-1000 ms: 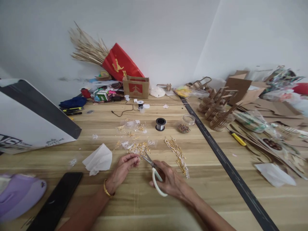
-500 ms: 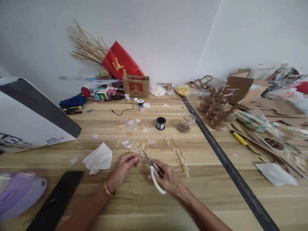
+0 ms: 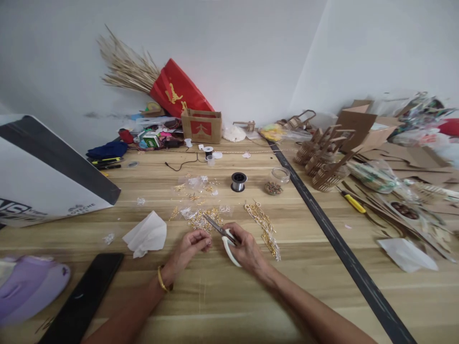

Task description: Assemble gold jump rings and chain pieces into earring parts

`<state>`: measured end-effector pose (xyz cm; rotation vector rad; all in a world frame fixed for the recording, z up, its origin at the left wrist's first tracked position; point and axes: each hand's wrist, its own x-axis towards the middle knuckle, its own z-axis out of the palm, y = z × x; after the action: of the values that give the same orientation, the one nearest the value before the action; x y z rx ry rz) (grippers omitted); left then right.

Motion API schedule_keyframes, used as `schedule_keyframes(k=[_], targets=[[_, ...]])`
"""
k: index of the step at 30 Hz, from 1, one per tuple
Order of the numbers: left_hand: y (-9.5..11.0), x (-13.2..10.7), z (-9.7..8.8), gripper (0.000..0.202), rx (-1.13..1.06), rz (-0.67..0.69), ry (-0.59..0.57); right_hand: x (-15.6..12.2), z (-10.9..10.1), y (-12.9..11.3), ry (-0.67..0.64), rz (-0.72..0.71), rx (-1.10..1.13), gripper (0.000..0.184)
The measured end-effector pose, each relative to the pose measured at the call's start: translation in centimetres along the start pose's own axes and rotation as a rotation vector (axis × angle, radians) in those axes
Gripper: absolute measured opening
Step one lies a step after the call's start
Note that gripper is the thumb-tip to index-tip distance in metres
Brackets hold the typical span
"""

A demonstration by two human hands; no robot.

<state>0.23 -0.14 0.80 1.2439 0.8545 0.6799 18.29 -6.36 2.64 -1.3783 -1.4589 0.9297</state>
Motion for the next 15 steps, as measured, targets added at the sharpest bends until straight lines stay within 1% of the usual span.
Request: schedule_keyframes(k=[4, 8, 11, 15], targets=[[-0.9, 0.3, 0.2, 0.03, 0.061, 0.037, -0.019, 1.3, 1.6, 0.6, -0.017, -0.016, 0.138, 0.029], [-1.4, 0.3, 0.2, 0.03, 0.078, 0.055, -0.028, 1.7, 2.9, 0.6, 0.004, -0.057, 0.14, 0.025], [-1.5, 0.3, 0.2, 0.025, 0.064, 0.057, -0.037, 1.7, 3.0, 0.4, -0.013, -0.071, 0.095, 0.022], [-1.5, 0.2, 0.2, 0.018, 0.073, 0.074, -0.056, 1.7, 2.6, 0.7, -0.046, -0.055, 0.028, 0.024]])
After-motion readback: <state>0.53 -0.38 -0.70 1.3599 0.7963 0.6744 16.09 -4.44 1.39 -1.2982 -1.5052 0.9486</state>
